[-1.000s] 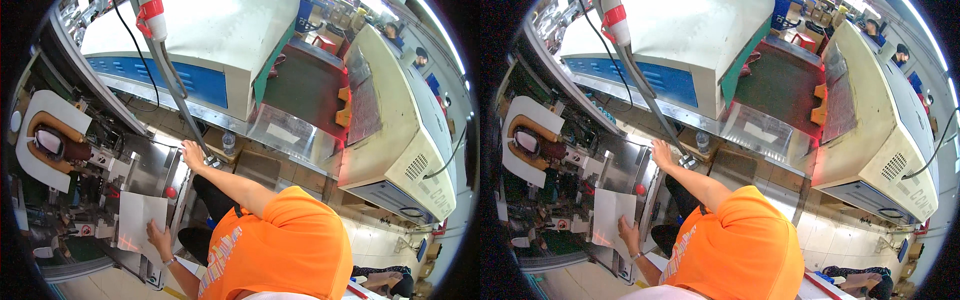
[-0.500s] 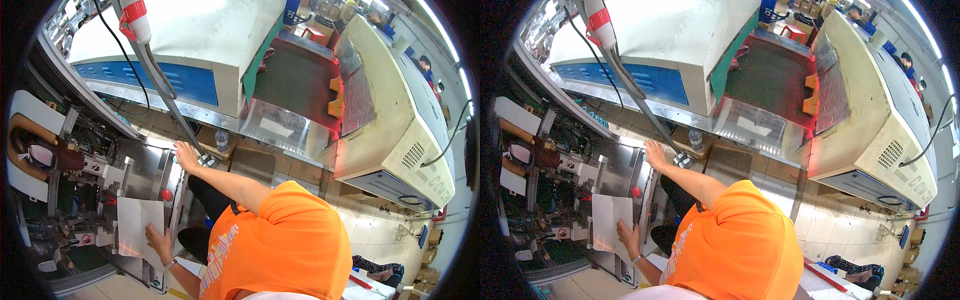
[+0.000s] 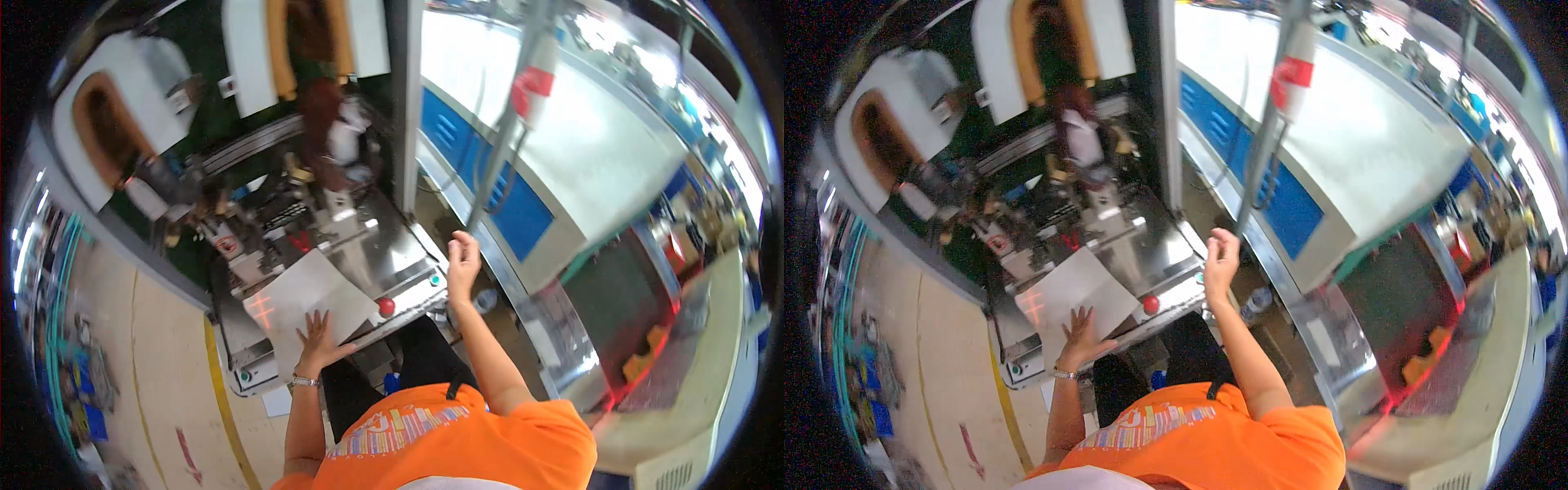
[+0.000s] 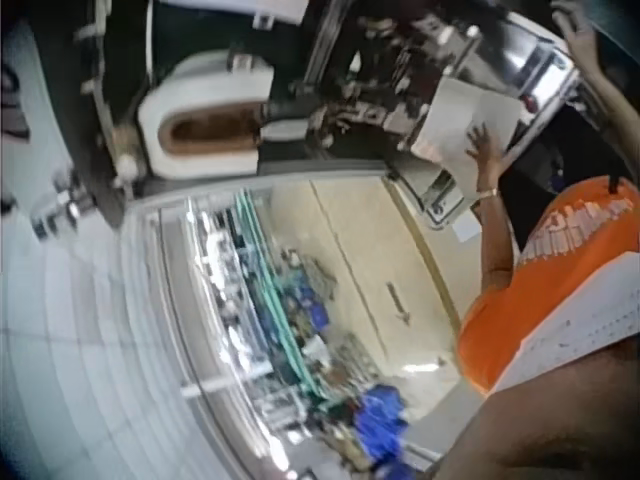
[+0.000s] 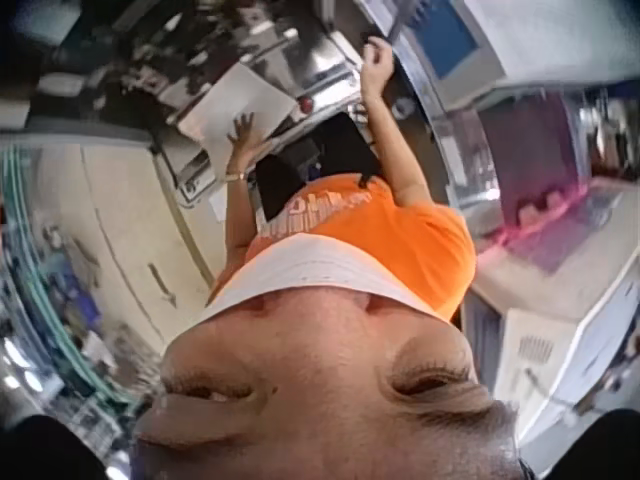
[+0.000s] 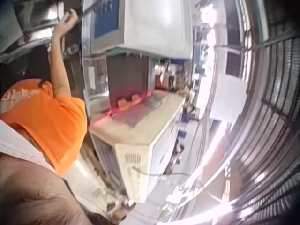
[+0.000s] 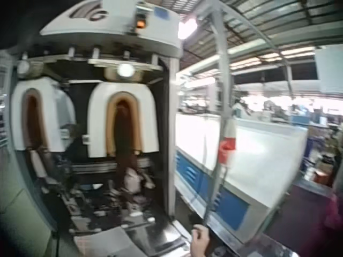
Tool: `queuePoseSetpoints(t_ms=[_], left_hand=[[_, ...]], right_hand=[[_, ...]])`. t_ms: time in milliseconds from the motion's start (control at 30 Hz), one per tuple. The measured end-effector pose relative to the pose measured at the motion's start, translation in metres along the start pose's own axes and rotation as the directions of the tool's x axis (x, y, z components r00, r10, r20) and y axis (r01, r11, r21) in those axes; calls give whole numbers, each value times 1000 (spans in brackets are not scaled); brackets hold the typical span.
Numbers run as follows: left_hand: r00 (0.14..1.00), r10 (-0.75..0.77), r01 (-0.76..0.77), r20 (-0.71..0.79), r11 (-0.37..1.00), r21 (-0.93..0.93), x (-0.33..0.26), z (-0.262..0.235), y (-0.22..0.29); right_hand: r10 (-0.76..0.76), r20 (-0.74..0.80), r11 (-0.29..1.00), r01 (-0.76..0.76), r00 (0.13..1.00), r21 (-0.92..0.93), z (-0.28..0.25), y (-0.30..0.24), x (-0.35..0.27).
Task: The person operates a shoe processing machine in a factory setting. They repeatedly pick up brown shoes, place them into the machine's molds, and remove them after processing. The shoes are then placed on a nearby table. A coworker is visible in the background.
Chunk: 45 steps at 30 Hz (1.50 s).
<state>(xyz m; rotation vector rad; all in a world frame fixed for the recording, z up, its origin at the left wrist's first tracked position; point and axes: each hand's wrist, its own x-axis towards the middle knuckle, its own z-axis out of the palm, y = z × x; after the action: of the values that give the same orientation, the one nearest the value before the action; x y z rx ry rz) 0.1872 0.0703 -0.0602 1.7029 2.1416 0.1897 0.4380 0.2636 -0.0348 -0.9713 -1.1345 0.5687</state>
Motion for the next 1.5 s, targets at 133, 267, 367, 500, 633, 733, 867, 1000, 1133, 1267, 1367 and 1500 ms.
queuePoseSetpoints(t_ms=[133, 267, 367, 500, 633, 733, 867, 1000, 1133, 1267, 1367, 1500], left_hand=[[950, 88, -153, -299, 967, -202, -21, -30, 14], [818, 178, -389, -547, 872, -298, -34, -80, 48], [729, 202, -504, -653, 805, -313, -37, -108, 72], [602, 281, -608, -747, 768, -201, -30, -130, 109], [421, 213, -726, -882, 662, -187, -31, -142, 153], [535, 306, -713, -788, 664, -226, -19, -71, 168], [826, 184, -556, -532, 124, -822, -19, -9, 181], [938, 298, -53, -179, -386, -921, -17, 6, 251], [730, 652, 456, 204, -242, -856, -1, 40, 303], [455, 604, 750, 655, 137, -647, 30, 118, 321], [502, 436, 728, 747, 253, -637, 23, 131, 314], [573, 415, 615, 707, 352, -705, 34, 127, 269]], right_hand=[[-207, 154, 902, 127, 966, 412, 15, -137, 33], [-600, 356, 799, 520, 716, 301, 36, -211, 62], [-699, 465, 688, 689, 543, 229, 78, -243, 82], [-840, 379, 475, 863, 387, 171, 93, -246, 97], [-931, 288, 274, 952, 226, 137, 49, -286, 65], [-857, 395, 384, 921, 331, 63, 11, -294, 21], [-639, 489, 713, 696, 594, 86, -64, -278, 20], [198, 557, 839, 154, 806, -522, -205, -205, 22], [437, 626, 812, -583, 645, 33, -270, -143, -46], [581, 229, 806, -591, 781, -31, -302, -102, -62], [586, -44, 806, -587, 809, -68, -343, -62, -39], [325, -277, 626, -426, 904, -653, -423, 26, 25]])
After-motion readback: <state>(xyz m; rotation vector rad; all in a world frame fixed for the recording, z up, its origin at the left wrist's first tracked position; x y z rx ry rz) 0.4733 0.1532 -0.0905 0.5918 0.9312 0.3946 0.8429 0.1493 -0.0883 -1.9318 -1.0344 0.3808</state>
